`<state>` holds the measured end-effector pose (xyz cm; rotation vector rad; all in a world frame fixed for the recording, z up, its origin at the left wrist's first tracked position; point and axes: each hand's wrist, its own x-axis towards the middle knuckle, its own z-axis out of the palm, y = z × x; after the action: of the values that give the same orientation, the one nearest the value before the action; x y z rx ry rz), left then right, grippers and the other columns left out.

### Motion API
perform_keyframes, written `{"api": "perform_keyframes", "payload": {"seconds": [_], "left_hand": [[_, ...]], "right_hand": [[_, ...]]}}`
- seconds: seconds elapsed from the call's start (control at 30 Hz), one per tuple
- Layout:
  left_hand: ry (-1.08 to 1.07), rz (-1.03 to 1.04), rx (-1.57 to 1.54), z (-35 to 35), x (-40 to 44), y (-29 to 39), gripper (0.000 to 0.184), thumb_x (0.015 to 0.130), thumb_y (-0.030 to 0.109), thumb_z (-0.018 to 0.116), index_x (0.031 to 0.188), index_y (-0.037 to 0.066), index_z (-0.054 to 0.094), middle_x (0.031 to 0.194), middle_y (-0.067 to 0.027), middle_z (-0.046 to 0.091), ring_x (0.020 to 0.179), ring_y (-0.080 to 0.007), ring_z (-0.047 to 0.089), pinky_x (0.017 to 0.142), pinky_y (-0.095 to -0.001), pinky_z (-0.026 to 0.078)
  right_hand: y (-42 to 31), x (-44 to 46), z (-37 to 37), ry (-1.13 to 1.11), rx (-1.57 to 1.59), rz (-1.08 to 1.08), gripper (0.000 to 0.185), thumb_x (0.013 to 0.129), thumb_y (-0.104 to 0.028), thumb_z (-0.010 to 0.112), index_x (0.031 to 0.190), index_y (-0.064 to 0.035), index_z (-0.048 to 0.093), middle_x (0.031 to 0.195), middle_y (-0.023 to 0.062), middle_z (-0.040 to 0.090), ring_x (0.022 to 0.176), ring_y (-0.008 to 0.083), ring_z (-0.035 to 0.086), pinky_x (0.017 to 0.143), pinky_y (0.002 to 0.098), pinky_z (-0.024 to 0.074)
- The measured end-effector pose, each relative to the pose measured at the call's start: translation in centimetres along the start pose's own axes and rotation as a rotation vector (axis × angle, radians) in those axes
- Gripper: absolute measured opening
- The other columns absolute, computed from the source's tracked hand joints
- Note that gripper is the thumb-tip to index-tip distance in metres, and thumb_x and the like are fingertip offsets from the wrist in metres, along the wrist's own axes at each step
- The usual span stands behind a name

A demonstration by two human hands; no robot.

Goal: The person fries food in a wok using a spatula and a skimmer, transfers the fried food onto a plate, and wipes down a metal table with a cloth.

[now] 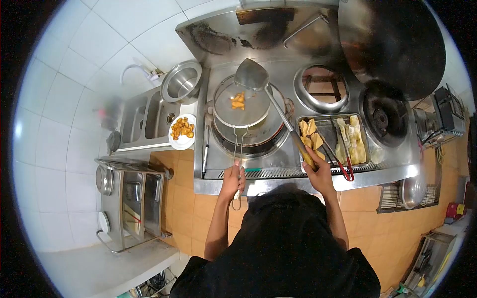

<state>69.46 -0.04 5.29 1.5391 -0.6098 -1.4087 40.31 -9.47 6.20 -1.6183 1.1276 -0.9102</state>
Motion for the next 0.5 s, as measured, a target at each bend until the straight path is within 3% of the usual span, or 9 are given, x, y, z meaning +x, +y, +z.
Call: {"api": "perform_keyframes", "payload": {"seconds": [0.5], "left_hand": [[-0.012,-0.028,-0.058,0.14,0.08,-0.46,0.048,0.103,0.05,0.037,0.077,0.011,0.041,0.049,0.0017,0.03,0.035,-0.0097,0.03,0.033,-0.0285,0.029]], "right_hand": [[0.06,0.08,0.08,-0.039,0.002,0.042,0.052,0.088,-0.002,0.064,0.138,-0.0061,0.053,0.13,0.018,0.061,0.119,0.022,0.057,0.103,0.031,0.0403]]}}
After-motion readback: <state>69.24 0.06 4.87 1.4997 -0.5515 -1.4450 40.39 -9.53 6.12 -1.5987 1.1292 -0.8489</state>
